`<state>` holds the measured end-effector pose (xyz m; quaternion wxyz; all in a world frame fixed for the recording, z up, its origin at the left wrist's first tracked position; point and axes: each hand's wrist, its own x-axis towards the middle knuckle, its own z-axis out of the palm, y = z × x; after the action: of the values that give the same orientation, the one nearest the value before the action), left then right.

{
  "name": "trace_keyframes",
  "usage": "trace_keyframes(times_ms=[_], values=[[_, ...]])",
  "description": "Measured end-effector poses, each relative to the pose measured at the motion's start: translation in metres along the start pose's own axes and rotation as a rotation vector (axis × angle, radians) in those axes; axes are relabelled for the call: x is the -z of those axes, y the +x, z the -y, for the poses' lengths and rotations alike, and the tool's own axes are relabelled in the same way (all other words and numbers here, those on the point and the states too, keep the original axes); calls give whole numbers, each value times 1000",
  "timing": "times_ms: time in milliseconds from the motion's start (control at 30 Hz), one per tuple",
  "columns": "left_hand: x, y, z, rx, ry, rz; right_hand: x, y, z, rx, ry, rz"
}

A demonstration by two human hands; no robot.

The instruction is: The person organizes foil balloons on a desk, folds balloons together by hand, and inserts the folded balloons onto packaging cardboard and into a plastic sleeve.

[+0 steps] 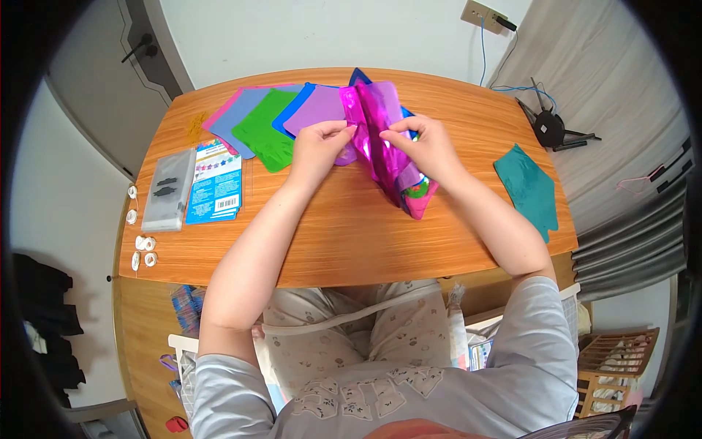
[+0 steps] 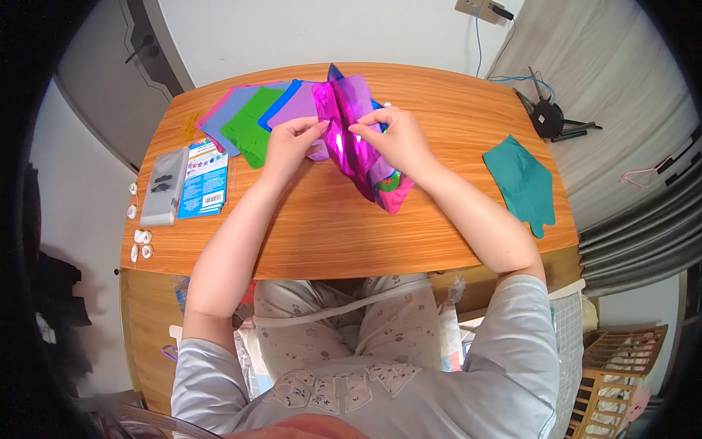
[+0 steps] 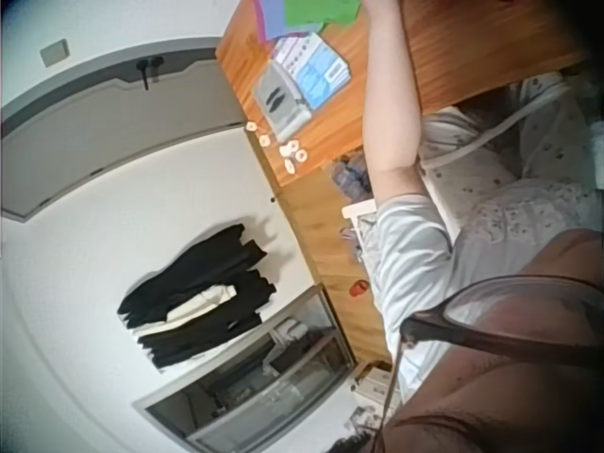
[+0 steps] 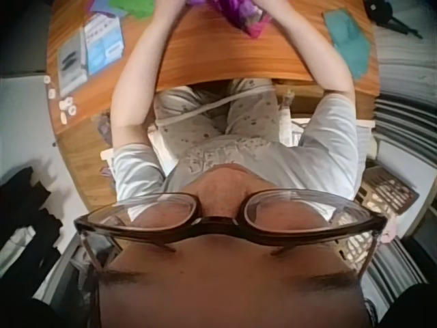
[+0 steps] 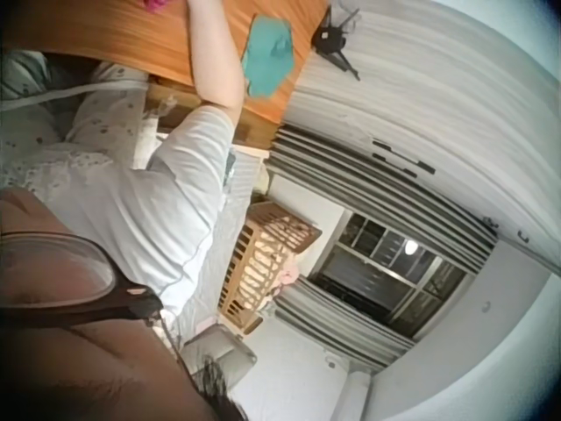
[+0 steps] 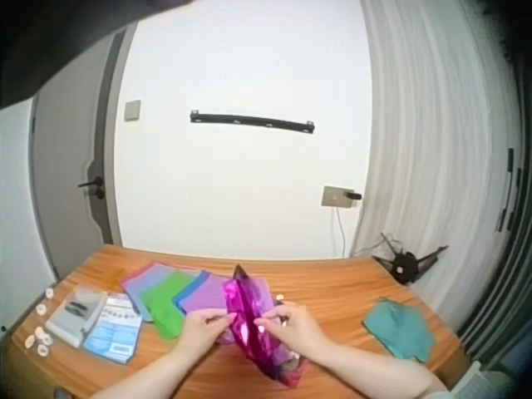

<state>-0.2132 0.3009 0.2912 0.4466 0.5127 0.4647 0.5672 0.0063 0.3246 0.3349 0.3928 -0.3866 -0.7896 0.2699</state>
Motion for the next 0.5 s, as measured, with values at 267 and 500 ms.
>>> trace_keyframes(times_ms=[267,500], values=[[4,2,-9,194,-26,-4,133,5,-6,60,-296,-304],[-22,28,14,180,-144,-156,285,-15,8,137,-832,-662]])
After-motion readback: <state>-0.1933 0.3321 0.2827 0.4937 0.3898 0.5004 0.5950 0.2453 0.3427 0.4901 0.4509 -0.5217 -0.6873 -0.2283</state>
